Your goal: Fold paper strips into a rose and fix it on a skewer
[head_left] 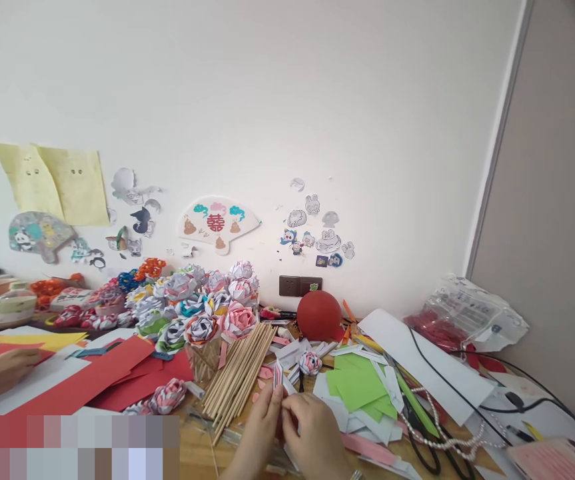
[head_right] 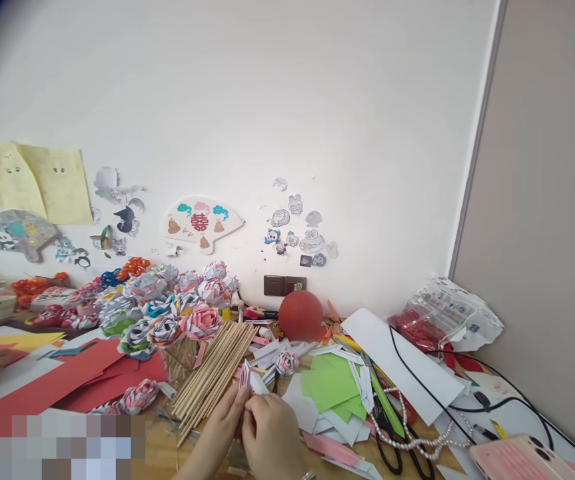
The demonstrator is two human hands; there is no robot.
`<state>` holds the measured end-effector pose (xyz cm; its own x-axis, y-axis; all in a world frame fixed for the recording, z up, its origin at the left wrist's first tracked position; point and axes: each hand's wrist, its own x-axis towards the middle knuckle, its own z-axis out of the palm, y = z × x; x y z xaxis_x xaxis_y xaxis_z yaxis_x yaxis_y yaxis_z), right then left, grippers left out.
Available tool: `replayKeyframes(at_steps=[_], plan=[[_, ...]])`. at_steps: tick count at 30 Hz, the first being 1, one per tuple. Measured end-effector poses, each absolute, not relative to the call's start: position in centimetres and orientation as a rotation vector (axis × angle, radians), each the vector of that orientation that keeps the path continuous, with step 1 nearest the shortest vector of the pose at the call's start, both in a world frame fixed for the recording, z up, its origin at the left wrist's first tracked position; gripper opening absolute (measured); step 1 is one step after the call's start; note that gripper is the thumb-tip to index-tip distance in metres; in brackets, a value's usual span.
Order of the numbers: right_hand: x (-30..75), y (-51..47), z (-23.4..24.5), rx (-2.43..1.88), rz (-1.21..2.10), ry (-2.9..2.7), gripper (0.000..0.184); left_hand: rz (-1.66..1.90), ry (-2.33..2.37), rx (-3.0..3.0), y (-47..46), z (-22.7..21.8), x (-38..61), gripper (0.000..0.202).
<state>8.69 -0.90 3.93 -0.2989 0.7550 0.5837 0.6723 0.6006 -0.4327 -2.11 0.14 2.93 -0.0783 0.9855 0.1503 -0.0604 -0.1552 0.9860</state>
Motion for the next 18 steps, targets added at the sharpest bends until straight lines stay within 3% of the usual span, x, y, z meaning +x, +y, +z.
replayKeyframes(at_steps=[3, 8, 18], plan=[[9.5, -0.3, 4.7, -1.17, 0.222, -1.927, 0.02, 1.342, 1.12, 1.229, 0.2, 2.6, -1.8, 0.052], [10.9, 0.8, 5.8, -1.028, 0.434, -1.855, 0.036, 1.215, 1.064, 1.323, -0.3, 2.9, -1.1, 0.051], [10.9, 1.0, 5.8, -0.917, 0.847, -1.742, 0.035, 1.138, 0.961, 1.324, -0.1, 2.7, -1.4, 0.051]])
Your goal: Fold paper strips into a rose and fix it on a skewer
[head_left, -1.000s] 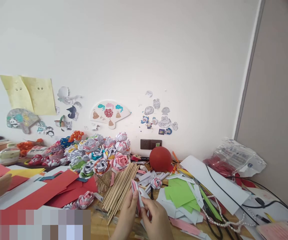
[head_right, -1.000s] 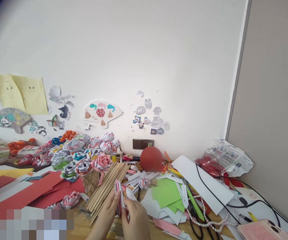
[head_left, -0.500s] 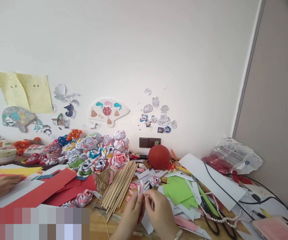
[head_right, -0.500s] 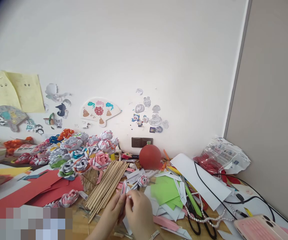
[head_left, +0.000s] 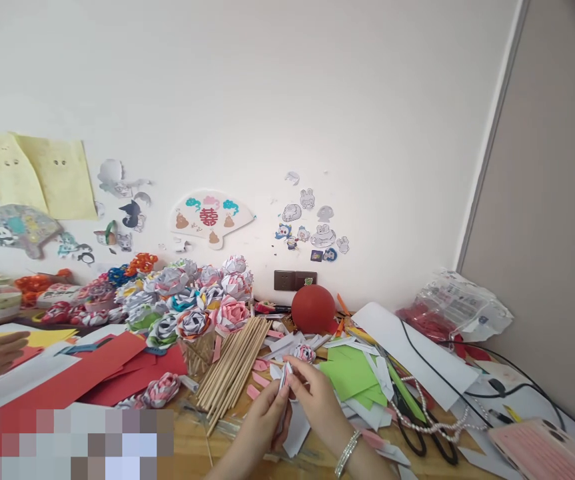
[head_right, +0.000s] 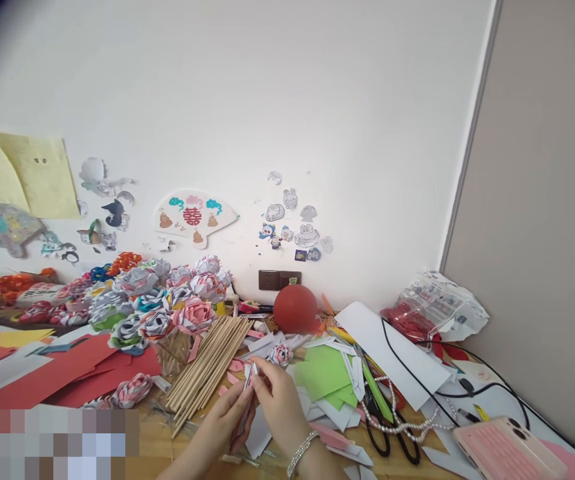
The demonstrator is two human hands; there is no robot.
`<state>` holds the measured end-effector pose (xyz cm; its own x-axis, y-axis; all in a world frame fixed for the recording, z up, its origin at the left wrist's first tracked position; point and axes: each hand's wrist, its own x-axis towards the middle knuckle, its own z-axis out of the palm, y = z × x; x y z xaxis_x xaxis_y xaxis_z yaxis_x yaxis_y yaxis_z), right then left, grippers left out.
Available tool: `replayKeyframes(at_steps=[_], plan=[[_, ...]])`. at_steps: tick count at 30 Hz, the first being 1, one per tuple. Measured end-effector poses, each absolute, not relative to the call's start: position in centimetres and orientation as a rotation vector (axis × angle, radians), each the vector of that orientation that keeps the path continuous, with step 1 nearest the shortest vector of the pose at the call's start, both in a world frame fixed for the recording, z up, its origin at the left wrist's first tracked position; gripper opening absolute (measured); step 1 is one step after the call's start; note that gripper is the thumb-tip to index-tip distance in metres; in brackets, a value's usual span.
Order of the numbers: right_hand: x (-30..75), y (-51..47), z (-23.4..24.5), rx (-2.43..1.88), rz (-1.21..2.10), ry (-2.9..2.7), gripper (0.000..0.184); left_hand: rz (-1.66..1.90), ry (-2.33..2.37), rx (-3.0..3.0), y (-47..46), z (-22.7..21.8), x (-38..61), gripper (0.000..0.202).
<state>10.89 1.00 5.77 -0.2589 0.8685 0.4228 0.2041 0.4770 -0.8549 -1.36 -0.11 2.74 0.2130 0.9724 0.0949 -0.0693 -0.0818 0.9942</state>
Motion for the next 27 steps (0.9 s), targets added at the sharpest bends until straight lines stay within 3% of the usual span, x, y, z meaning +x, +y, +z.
replayKeyframes(at_steps=[12, 18, 20, 25, 27], plan=[[11.2, 2.1, 5.6, -0.943, 1.021, -1.57, 0.033, 1.069, 0.846, 1.126, -1.6, 5.0, -1.2, 0.044], [11.6, 1.3, 6.6, -1.022, 0.695, -1.839, 0.037, 1.101, 0.801, 0.873, -1.5, 4.3, -1.1, 0.042], [11.9, 1.1, 7.1, -1.036, 0.617, -1.992, 0.05, 1.108, 0.764, 0.839, -1.3, 4.3, -1.2, 0.041], [12.8, 1.0, 7.3, -1.075, 0.676, -2.382, 0.113, 1.147, 0.648, 0.799, -1.0, 4.4, -1.5, 0.033], [12.7, 1.0, 7.1, -1.056, 0.607, -2.46, 0.12, 1.165, 0.611, 0.79, -0.9, 4.4, -1.6, 0.032]])
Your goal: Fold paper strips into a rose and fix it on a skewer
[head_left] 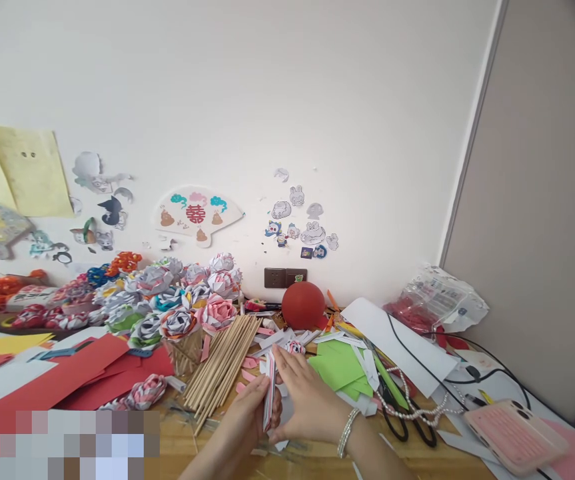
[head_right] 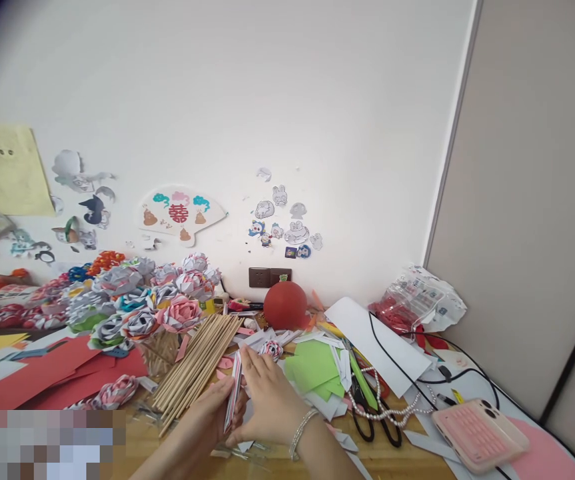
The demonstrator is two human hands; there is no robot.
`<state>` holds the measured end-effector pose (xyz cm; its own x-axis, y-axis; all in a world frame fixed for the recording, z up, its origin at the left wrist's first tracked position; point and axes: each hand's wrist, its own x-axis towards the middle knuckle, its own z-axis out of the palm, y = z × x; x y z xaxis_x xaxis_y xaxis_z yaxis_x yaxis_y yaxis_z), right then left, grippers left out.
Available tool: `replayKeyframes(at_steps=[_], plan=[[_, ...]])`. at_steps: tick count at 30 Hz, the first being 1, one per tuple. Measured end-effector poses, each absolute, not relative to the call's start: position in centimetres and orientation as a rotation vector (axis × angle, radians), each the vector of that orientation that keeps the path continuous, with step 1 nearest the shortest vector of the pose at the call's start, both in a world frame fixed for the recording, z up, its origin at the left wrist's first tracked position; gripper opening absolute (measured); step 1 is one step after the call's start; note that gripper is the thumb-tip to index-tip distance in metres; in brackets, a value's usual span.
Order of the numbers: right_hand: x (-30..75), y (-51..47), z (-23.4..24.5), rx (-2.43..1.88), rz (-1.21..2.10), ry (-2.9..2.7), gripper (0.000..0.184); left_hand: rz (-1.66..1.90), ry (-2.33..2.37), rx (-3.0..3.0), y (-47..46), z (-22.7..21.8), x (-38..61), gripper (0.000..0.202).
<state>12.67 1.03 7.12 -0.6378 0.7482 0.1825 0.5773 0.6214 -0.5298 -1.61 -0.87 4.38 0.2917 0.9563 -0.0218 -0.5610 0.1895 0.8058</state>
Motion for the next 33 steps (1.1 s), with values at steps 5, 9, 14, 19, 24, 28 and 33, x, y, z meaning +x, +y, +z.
replayKeyframes(at_steps=[5, 9, 14, 19, 24, 28, 33], plan=[[11.9, 0.8, 6.7, -0.997, 0.388, -2.489, 0.122, 1.171, 0.56, 0.758, -1.0, 4.4, -1.4, 0.03], [11.7, 0.9, 6.4, -0.997, 0.363, -2.473, 0.12, 1.187, 0.569, 0.737, -1.2, 4.4, -1.4, 0.028], [11.6, 0.9, 6.3, -0.955, 0.373, -2.44, 0.114, 1.176, 0.576, 0.737, -0.9, 4.2, -1.5, 0.03], [11.7, 1.1, 6.0, -0.933, 0.422, -2.451, 0.115, 1.182, 0.58, 0.68, -0.8, 3.6, -1.5, 0.027], [11.7, 1.2, 5.7, -0.907, 0.465, -2.481, 0.113, 1.171, 0.563, 0.652, -0.9, 3.6, -1.4, 0.027], [11.6, 1.1, 5.5, -0.892, 0.473, -2.463, 0.112, 1.096, 0.6, 0.711, -1.0, 3.7, -1.6, 0.027], [11.9, 1.4, 5.3, -0.91, 0.514, -2.477, 0.113, 1.083, 0.656, 0.792, -0.2, 3.1, -2.3, 0.039]])
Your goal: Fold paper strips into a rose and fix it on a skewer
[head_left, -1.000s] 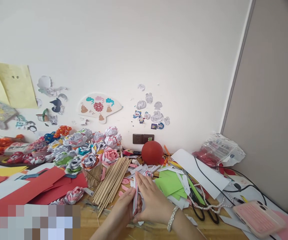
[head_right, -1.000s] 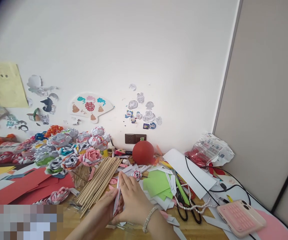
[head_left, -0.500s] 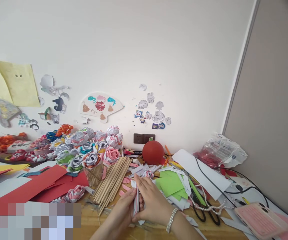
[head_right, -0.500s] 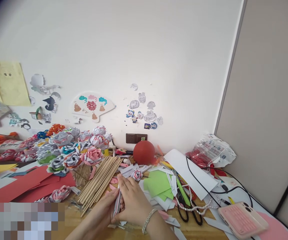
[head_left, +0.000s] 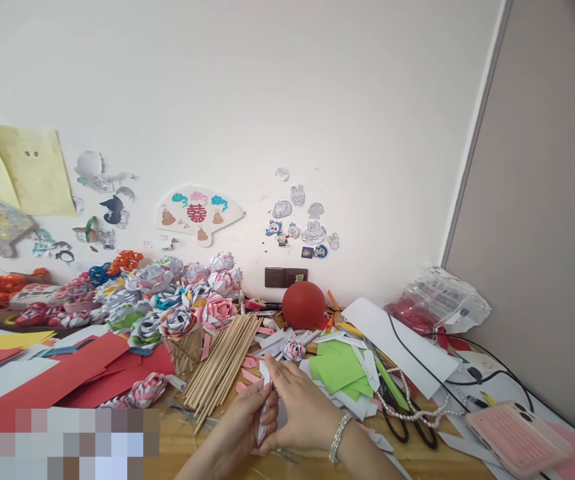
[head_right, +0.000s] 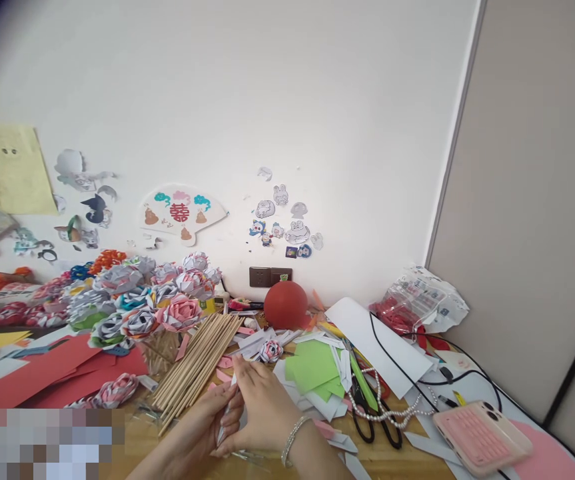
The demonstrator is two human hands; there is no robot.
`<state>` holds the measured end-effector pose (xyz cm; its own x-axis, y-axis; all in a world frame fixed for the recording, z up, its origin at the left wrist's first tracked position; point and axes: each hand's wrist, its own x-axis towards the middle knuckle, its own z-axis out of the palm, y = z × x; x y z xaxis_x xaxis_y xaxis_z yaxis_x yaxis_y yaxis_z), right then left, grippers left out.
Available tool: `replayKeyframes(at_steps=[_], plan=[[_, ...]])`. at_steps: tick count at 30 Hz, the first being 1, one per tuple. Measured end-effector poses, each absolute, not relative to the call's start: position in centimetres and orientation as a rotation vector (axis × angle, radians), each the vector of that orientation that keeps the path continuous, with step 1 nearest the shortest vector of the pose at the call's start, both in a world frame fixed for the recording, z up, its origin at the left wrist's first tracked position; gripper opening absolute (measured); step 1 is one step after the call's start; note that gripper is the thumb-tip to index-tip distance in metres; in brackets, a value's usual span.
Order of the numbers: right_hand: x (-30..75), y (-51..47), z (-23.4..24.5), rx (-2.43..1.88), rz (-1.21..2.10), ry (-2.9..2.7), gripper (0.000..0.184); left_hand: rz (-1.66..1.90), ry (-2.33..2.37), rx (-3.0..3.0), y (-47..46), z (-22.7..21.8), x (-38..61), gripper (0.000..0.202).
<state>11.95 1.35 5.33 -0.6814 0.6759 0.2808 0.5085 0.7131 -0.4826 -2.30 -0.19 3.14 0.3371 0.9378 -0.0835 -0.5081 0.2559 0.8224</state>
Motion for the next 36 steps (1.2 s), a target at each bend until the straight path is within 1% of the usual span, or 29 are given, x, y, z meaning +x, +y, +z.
replayKeyframes(at_steps=[3, 10, 17, 20, 27, 29, 32, 36], plan=[[12.7, 1.8, 5.6, -0.96, 0.568, -2.467, 0.109, 1.162, 0.71, 0.828, 0.8, 3.1, -3.7, 0.039], [13.8, 2.6, 5.4, -1.121, 0.59, -2.338, 0.084, 1.23, 0.82, 0.921, 2.1, 3.8, -6.2, 0.04], [13.3, 2.6, 4.2, -1.132, 0.462, -2.383, 0.064, 1.204, 0.834, 1.022, 1.3, 4.3, -5.3, 0.038], [13.0, 2.4, 4.0, -1.128, 0.403, -2.422, 0.056, 1.172, 0.78, 1.048, 1.1, 4.5, -5.3, 0.042], [12.4, 1.9, 3.5, -1.126, 0.353, -2.508, 0.045, 1.148, 0.715, 1.073, -0.1, 6.0, -5.0, 0.042], [12.4, 1.9, 3.4, -1.146, 0.382, -2.533, 0.045, 1.195, 0.769, 1.088, -0.3, 6.6, -5.1, 0.044], [12.5, 2.0, 3.4, -1.177, 0.389, -2.524, 0.041, 1.356, 1.02, 1.125, 0.2, 7.1, -6.0, 0.046], [12.2, 2.0, 3.4, -1.197, 0.332, -2.419, 0.034, 1.422, 1.334, 1.133, 1.4, 6.2, -7.3, 0.041]])
